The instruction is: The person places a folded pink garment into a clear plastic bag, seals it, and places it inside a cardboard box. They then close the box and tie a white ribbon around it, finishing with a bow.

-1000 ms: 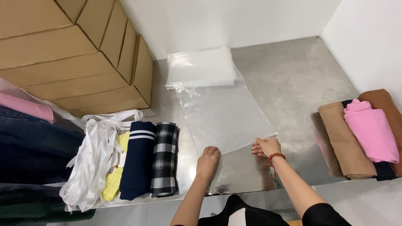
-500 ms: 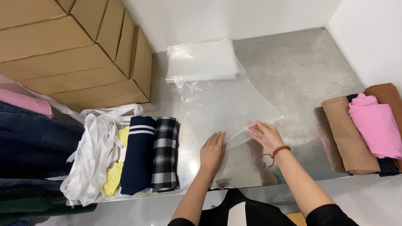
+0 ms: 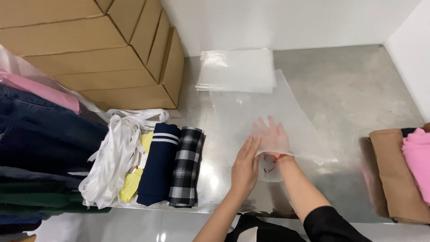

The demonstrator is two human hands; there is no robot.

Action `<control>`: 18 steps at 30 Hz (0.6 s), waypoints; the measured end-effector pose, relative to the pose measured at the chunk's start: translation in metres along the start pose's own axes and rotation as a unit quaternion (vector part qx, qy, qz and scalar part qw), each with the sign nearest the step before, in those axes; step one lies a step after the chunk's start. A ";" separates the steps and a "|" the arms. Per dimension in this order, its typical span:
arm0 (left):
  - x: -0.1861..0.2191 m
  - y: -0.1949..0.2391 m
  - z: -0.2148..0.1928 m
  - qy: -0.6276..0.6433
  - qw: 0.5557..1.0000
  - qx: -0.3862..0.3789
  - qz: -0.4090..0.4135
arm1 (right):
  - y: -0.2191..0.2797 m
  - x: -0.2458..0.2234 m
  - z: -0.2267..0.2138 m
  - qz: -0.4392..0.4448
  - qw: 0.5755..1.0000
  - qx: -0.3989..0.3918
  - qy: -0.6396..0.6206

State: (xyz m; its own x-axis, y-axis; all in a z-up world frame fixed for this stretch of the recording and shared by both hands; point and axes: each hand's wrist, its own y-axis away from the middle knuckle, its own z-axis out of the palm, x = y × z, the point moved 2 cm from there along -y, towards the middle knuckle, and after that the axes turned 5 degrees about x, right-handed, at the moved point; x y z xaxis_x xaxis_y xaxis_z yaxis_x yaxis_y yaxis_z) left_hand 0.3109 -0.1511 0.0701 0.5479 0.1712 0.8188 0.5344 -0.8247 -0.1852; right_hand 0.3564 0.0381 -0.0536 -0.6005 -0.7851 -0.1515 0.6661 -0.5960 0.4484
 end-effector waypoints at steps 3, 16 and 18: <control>-0.002 0.005 0.001 0.024 0.998 0.011 0.062 | -0.067 -0.007 0.006 0.014 0.994 -0.106 0.039; 0.012 0.003 -0.004 -0.009 0.984 0.057 0.170 | -0.036 -0.004 0.090 -0.016 0.984 0.006 0.175; -0.001 0.004 0.008 -0.037 0.994 -0.001 0.099 | -0.009 0.009 0.073 -0.004 0.970 0.079 0.230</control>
State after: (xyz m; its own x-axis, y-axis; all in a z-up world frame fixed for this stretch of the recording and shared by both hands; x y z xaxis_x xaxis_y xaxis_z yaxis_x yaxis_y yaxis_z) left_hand 0.3180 -0.1503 0.0641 0.6878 0.0452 0.7245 0.4101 -0.8477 -0.3365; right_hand 0.3127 0.0487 0.0050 -0.3194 -0.7943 -0.5167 0.5650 -0.5974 0.5691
